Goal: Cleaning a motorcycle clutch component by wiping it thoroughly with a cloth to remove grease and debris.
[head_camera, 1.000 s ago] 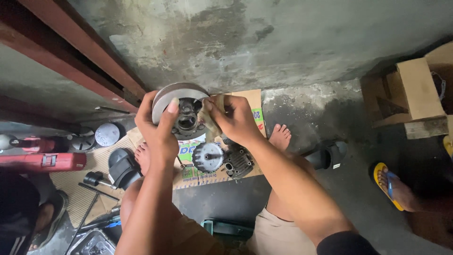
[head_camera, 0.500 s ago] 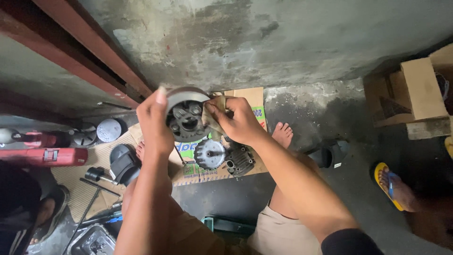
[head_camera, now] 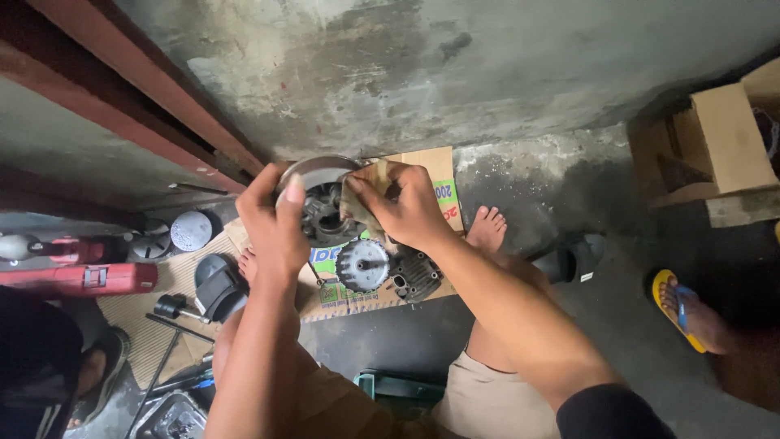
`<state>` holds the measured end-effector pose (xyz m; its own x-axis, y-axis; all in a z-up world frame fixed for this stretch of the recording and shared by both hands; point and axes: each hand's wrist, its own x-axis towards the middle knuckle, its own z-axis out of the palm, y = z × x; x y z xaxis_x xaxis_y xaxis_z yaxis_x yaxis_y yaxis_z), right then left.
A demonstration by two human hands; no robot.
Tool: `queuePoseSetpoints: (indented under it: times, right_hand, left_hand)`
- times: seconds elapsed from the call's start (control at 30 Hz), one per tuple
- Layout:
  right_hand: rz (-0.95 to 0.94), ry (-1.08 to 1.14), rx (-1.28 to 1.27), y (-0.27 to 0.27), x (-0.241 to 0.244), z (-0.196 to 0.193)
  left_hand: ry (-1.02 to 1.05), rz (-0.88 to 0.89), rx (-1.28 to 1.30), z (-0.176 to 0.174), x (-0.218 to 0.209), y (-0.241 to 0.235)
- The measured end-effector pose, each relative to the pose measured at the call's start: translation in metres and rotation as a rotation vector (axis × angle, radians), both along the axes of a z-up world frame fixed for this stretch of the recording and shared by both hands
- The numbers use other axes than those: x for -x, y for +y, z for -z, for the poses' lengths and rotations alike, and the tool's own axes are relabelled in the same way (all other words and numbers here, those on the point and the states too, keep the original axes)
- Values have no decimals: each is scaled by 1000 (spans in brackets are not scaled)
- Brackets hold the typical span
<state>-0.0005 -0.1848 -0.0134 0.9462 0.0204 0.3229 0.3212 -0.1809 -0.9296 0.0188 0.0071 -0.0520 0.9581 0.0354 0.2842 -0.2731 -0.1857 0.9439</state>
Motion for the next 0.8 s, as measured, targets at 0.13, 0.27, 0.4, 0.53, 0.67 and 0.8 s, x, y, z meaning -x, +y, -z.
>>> queuePoseSetpoints:
  times: [0.13, 0.27, 0.4, 0.53, 0.67, 0.8]
  right_hand:
    - [7, 114, -41, -1, 10, 2]
    - [-22, 150, 0, -1, 11, -17]
    - [-1, 60, 51, -8, -7, 14]
    - [55, 43, -35, -6, -4, 5]
    - [61, 30, -120, 1, -6, 5]
    - [50, -45, -83, 14, -4, -2]
  left_hand:
    - [-45, 43, -34, -25, 7, -14]
    - [31, 118, -8, -17, 3, -11]
    - [262, 123, -3, -98, 14, -27]
    - [401, 35, 804, -17, -12, -23]
    - [137, 18, 702, -41, 9, -55]
    - [64, -64, 812, -46, 11, -57]
